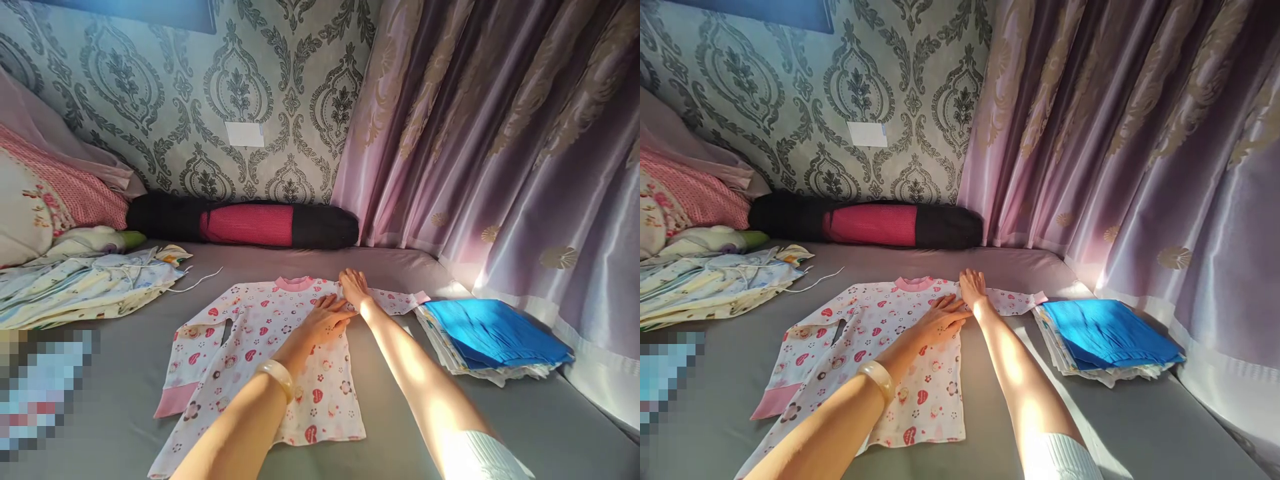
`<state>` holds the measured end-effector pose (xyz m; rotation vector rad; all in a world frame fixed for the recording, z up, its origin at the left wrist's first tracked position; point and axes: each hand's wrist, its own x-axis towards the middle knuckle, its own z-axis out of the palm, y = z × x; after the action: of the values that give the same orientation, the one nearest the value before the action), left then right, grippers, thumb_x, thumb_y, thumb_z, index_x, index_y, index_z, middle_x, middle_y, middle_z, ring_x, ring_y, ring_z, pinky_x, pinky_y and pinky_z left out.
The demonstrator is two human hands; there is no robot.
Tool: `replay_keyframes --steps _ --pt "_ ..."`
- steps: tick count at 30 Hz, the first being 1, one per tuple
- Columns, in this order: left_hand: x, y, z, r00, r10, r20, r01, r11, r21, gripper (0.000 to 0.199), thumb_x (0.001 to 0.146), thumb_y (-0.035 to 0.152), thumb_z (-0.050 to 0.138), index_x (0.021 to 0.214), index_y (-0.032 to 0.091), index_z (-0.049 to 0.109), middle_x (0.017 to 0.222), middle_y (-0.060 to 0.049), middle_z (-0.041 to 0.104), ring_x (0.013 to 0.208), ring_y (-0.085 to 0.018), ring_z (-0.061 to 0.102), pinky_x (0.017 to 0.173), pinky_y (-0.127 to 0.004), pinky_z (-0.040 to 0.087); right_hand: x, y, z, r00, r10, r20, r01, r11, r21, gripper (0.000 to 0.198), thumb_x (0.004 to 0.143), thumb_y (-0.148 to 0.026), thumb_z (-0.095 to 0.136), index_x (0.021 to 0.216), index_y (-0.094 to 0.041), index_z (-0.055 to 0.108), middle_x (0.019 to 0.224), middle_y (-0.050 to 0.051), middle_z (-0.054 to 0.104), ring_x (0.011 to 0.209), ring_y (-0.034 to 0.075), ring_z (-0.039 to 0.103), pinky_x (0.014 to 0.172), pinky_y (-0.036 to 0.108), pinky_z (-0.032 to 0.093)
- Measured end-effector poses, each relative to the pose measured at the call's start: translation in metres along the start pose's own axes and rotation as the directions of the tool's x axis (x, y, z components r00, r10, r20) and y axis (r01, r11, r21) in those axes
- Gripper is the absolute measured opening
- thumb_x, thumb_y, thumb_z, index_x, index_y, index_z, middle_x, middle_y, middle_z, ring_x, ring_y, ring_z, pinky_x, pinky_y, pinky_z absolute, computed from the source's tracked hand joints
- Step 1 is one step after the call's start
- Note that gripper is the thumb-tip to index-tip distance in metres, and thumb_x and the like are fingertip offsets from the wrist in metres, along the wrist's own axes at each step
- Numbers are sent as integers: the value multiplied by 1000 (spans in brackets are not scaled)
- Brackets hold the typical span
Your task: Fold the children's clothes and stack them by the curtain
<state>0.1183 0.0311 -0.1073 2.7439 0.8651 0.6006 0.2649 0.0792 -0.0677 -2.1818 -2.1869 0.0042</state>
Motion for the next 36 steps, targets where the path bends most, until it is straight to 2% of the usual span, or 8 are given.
replay_keyframes --steps 6,10,15,18,22,28,32,36 --pt "0 0 -4 1000 -16 11 16 999 -34 35 91 28 47 120 41 61 138 3 51 132 -25 38 111 -49 27 -2 4 15 995 96 -16 -94 991 90 31 93 -15 34 111 -22 59 118 7 59 102 17 57 83 26 39" --pt "2 0 -6 991 -132 -26 127 983 -134 31 89 33 52 118 33 64 139 -3 50 129 -24 43 110 -44 32 -2 7 13 993 115 -9 -113 984 137 28 94 -19 37 110 -19 60 114 7 62 107 17 56 86 25 40" --pt "-4 -4 -25 978 -207 -15 200 959 -202 29 87 29 53 114 23 63 121 -7 60 101 -20 62 91 -33 50 -15 -15 4 988 154 9 -154 978 141 39 92 -16 36 128 -10 51 119 18 61 111 25 57 89 33 42" --pt "-21 -13 -46 970 -233 -76 215 959 -184 22 86 23 50 102 20 65 112 -7 63 97 -19 63 87 -31 51 -28 -41 9 992 125 -3 -123 984 131 46 95 -23 30 137 -10 42 139 18 47 132 27 39 105 38 30" --pt "-65 -36 -79 920 -338 -200 309 937 -162 27 87 21 45 107 17 63 110 -12 63 102 -22 60 91 -35 48 -41 -68 23 992 117 49 -123 982 144 62 97 -44 20 148 -8 25 155 14 20 143 28 12 114 47 13" --pt "-154 -69 -127 672 -660 -336 671 735 -103 30 87 30 46 107 17 63 104 -10 64 97 -23 62 84 -32 48 -49 -73 34 992 101 72 -109 987 117 67 96 -50 16 149 -9 22 157 15 10 144 33 6 112 54 10" --pt "-204 -79 -148 490 -814 -313 855 519 -13 35 85 37 48 106 13 62 96 -11 66 95 -26 61 76 -31 46 -46 -71 34 992 94 86 -103 989 109 68 96 -50 15 149 -9 23 157 16 9 143 35 6 111 56 10" --pt "-233 -84 -157 327 -928 -176 941 337 -29 35 79 43 53 95 13 63 85 -9 67 87 -26 62 64 -28 43 -42 -73 28 982 127 140 -141 986 94 65 96 -50 19 149 -13 26 157 14 11 143 33 8 110 56 12"
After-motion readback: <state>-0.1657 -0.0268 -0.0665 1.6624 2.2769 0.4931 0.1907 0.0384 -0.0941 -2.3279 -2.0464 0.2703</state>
